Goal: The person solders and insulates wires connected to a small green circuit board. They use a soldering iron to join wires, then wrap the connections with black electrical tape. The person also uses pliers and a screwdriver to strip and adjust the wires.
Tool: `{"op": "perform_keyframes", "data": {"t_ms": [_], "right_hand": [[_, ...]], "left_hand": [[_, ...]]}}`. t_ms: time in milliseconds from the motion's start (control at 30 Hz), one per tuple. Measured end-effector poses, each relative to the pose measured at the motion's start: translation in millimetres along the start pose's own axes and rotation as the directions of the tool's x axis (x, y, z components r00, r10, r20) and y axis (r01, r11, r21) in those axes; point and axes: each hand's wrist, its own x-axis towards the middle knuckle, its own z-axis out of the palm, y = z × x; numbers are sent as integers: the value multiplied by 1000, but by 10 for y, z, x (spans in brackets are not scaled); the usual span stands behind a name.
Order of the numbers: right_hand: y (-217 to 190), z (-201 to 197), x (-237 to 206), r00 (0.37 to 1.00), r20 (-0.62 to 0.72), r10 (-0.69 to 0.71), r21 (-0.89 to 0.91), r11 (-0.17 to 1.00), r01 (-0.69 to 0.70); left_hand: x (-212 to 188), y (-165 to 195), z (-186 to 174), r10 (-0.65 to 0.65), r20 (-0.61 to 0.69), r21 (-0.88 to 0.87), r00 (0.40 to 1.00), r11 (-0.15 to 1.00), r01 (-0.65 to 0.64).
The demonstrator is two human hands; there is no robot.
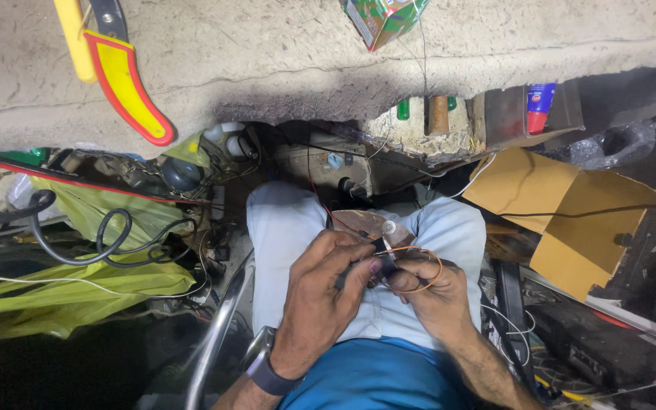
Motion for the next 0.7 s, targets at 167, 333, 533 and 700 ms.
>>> {"op": "perform_keyframes", "data": {"t_ms": [167,333,533,700], "right_hand": [[53,3,2,1000,-16,-5,-8,1000,5],[95,-6,8,1000,-18,-24,10,1000,24],[98,-20,16,999,12,-36,55,998,35],[151,-25,18,989,43,-140,-93,985,143]], "left_hand": [[5,-46,10,-8,-5,24,1000,1000,8],[17,-32,21,37,-27,45,999,998,-35],[23,-2,16,124,-9,118,992,985,-123],[-9,-20,38,15,6,150,1000,989,-16]]}}
